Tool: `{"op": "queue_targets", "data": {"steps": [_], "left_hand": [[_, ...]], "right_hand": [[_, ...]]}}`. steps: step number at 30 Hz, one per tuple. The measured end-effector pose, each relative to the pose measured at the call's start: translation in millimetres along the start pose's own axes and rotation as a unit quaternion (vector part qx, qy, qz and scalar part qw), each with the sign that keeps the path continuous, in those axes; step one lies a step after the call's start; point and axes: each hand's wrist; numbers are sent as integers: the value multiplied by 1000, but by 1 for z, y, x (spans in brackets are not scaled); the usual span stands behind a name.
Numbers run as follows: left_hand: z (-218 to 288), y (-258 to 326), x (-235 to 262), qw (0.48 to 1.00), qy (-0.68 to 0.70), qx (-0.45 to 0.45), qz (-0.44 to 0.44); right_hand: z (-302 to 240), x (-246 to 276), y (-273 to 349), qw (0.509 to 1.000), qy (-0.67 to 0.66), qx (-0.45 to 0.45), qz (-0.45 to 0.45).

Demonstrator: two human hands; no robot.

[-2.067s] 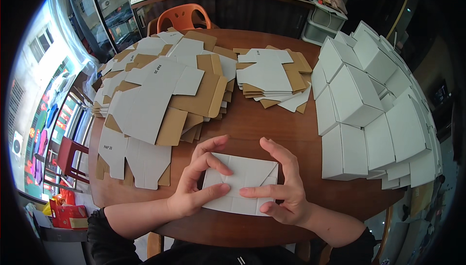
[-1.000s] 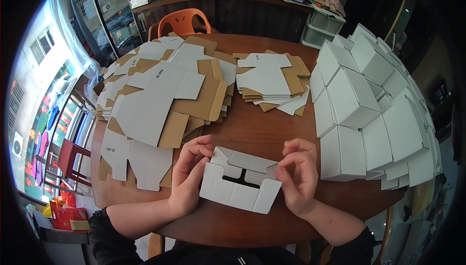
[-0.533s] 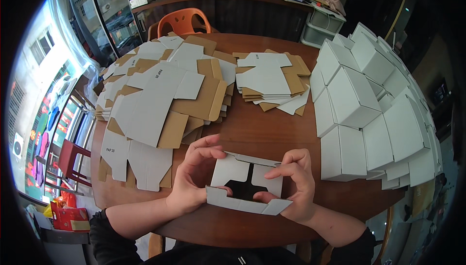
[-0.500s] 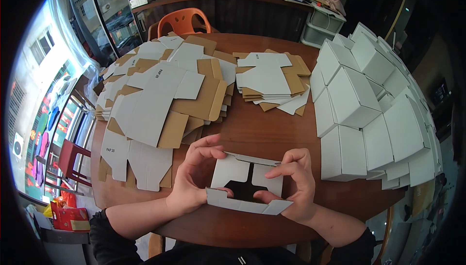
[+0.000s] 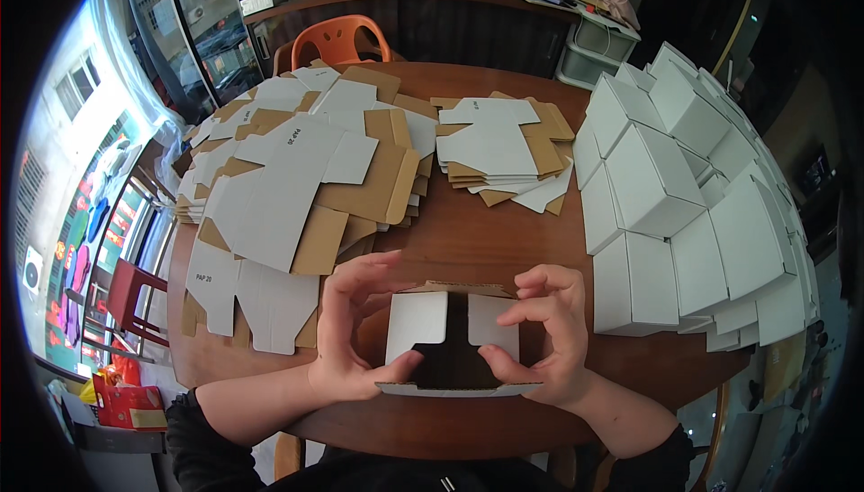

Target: The person assembles small white cardboard boxes by hand. They pick up flat, pre-cut cardboard pieces, fold them along the creases, and tuck the flaps to form the box structure. The finished boxes are stacked on the right side of the table.

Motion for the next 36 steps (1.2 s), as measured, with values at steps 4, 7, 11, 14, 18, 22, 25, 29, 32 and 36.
{"op": "queue_targets", "data": {"steps": [4, 7, 11, 14, 18, 22, 25, 29, 32, 36], "left_hand": [[3, 3, -5, 998, 41, -27, 35], [4, 2, -5, 997, 35, -60, 29], [1, -6, 6, 988, -54, -140, -44], [-2, -3, 4, 993, -8, -115, -13], [-5, -4, 6, 992, 28, -124, -19], [-3, -6, 4, 989, -4, -149, -22], [0, -6, 4, 989, -19, -145, -23], [-3, -4, 3, 990, -2, -143, -11], [-3, -3, 4, 990, -24, -139, -25], [-8, -2, 1, 990, 6, -142, -17]], "right_hand": [[-1, -4, 3, 999, -25, -16, 34], [0, -5, 7, 998, -39, 2, 50], [3, 2, 10, 995, -8, 96, -3], [-1, 5, 11, 996, 7, 91, -22], [4, 6, 8, 998, 28, 62, 15], [13, 2, 10, 999, -15, 4, 38], [10, 0, 11, 999, 3, -5, 53], [9, -2, 11, 998, 12, 2, 66], [11, -3, 12, 997, 11, 14, 72], [10, -1, 10, 998, 23, 22, 62]]}}
Point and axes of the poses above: each hand's wrist, its own y-axis away from the middle knuckle, its own x-axis out of the back of the hand, z = x × y, and after that the axes turned 14 degrees about z, right-handed
